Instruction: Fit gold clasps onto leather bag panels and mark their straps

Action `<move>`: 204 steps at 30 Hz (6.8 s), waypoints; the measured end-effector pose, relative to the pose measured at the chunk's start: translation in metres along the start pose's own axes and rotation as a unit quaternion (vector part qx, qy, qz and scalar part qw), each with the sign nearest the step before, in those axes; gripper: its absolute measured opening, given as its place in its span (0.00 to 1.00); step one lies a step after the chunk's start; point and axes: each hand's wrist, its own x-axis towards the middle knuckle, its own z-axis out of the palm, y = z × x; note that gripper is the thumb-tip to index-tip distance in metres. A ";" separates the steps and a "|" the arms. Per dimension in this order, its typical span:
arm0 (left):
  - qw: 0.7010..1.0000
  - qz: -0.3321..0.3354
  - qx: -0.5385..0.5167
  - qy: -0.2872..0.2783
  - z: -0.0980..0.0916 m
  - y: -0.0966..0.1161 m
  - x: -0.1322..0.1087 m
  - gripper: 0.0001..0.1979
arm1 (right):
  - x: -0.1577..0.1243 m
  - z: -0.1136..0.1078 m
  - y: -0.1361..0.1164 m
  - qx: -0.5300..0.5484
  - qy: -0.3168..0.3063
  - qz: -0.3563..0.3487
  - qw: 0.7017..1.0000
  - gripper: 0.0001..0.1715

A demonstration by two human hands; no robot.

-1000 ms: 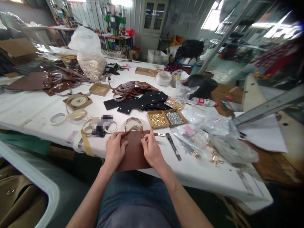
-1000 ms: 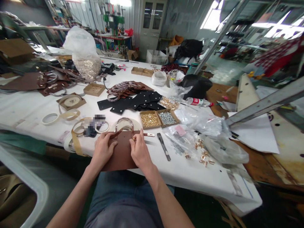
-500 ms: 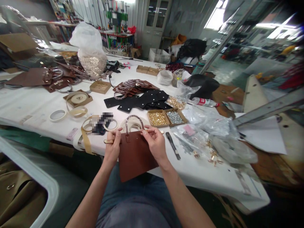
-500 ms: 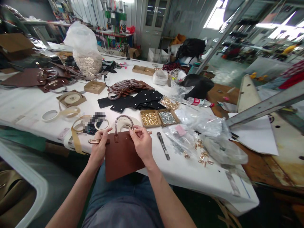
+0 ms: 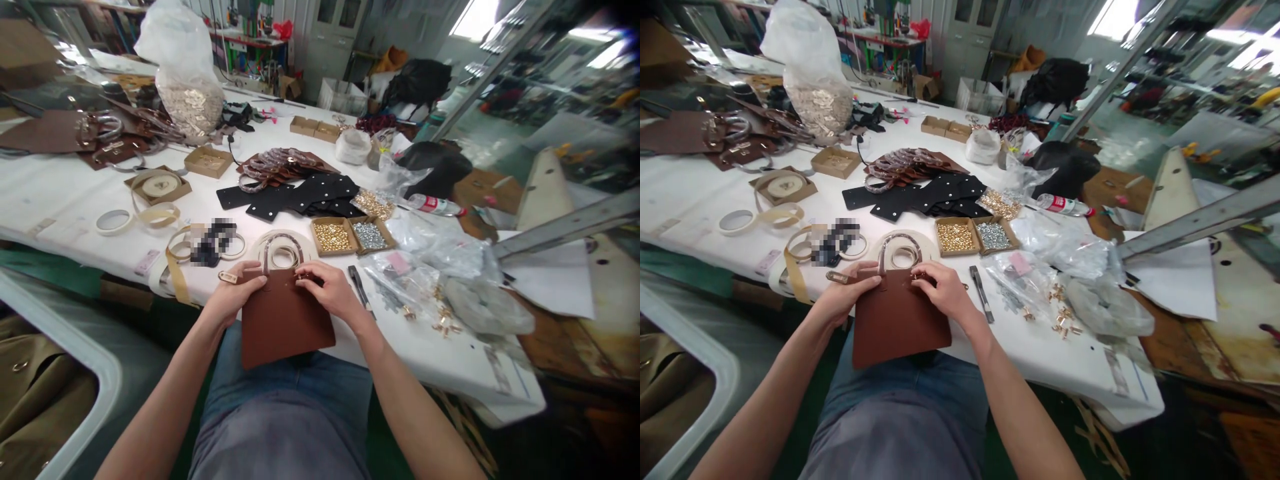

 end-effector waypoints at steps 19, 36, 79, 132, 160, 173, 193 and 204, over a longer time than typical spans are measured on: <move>0.990 -0.052 -0.115 -0.070 0.029 0.019 -0.020 0.23 | -0.018 0.007 0.014 0.009 0.032 -0.008 0.999 0.11; 0.989 -0.030 -0.139 -0.025 0.032 0.008 -0.025 0.24 | -0.021 0.004 0.009 0.019 0.068 0.035 0.997 0.11; 0.991 0.012 -0.124 -0.045 0.043 0.012 -0.024 0.31 | -0.003 0.004 0.014 -0.031 0.037 -0.077 0.996 0.06; 0.970 -0.070 -0.231 -0.014 0.037 -0.009 -0.016 0.27 | -0.011 0.022 0.022 -0.275 -0.004 -0.140 0.951 0.10; 0.969 -0.046 -0.242 0.008 0.039 -0.021 -0.019 0.27 | -0.008 0.037 0.004 -0.388 -0.020 -0.172 0.905 0.17; 0.969 -0.051 -0.244 -0.005 0.037 -0.017 -0.019 0.24 | -0.009 0.034 0.003 -0.407 -0.064 -0.183 0.893 0.14; 0.979 0.135 0.112 0.104 0.044 -0.031 -0.024 0.14 | -0.029 0.020 0.001 -0.163 0.064 -0.078 0.981 0.11; 0.956 0.247 0.139 0.077 0.041 -0.013 -0.046 0.12 | -0.023 -0.019 -0.051 -0.308 0.101 0.007 0.946 0.54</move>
